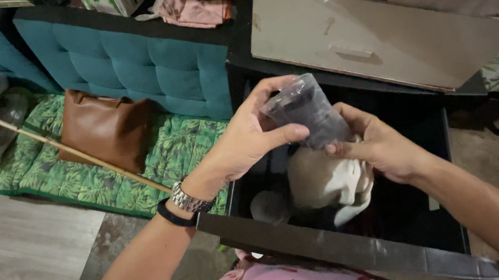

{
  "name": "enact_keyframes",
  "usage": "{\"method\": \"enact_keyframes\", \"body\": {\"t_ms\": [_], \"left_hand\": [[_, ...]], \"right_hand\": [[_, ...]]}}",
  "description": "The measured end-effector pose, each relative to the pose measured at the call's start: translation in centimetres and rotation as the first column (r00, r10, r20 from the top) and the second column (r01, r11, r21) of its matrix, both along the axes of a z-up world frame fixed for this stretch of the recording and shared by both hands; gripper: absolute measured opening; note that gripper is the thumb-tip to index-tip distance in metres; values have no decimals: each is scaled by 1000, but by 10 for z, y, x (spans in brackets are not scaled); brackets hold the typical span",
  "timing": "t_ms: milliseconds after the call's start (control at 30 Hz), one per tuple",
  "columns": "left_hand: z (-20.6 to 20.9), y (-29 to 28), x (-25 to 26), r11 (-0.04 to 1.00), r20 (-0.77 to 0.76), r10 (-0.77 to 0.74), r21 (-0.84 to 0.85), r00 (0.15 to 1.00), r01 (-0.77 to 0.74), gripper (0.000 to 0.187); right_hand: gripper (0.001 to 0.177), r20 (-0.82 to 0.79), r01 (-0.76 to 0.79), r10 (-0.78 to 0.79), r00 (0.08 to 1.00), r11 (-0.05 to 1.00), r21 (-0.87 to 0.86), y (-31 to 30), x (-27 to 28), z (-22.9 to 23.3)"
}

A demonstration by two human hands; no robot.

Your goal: The person wipes various small items with a white cloth while standing at an open drawer. They handle a plastic-wrapped object, a black pouch, a ruler, a blue package, a calendar, and a small red item, wiping each one and placing it back into the drawer.

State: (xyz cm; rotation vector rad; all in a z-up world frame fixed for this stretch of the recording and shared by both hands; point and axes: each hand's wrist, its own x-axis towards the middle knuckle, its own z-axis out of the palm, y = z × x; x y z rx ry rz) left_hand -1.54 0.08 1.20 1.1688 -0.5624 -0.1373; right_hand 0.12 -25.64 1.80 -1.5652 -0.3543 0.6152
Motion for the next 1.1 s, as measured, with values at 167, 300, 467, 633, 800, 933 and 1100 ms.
{"method": "enact_keyframes", "body": {"t_ms": [167,300,467,633,800,933,1100], "left_hand": [[1,-4,3,980,-64,-78,180,995,88,52],[-4,-6,7,964,-106,-3,265,994,32,39],[-13,-4,9,990,-133,-24,134,991,42,33],[-18,0,11,982,-210,93,-142,973,-125,24],[-20,13,15,885,-233,233,-352,944,-306,24],[-23,14,23,855,-131,357,-354,925,-380,28],[-30,12,30,877,-139,353,-297,925,-379,35]], "right_hand": [[43,-30,59,-58,998,998,26,5,-3,1],[43,48,79,-79,996,997,-5,5,0,2],[49,138,99,-82,987,988,-119,3,-2,3],[65,315,80,21,949,948,-307,-2,2,12],[67,274,53,130,953,819,-572,-16,11,0],[58,144,-51,148,978,849,-527,-22,25,-29],[38,-155,70,-124,980,947,-314,-5,66,-51]]}}
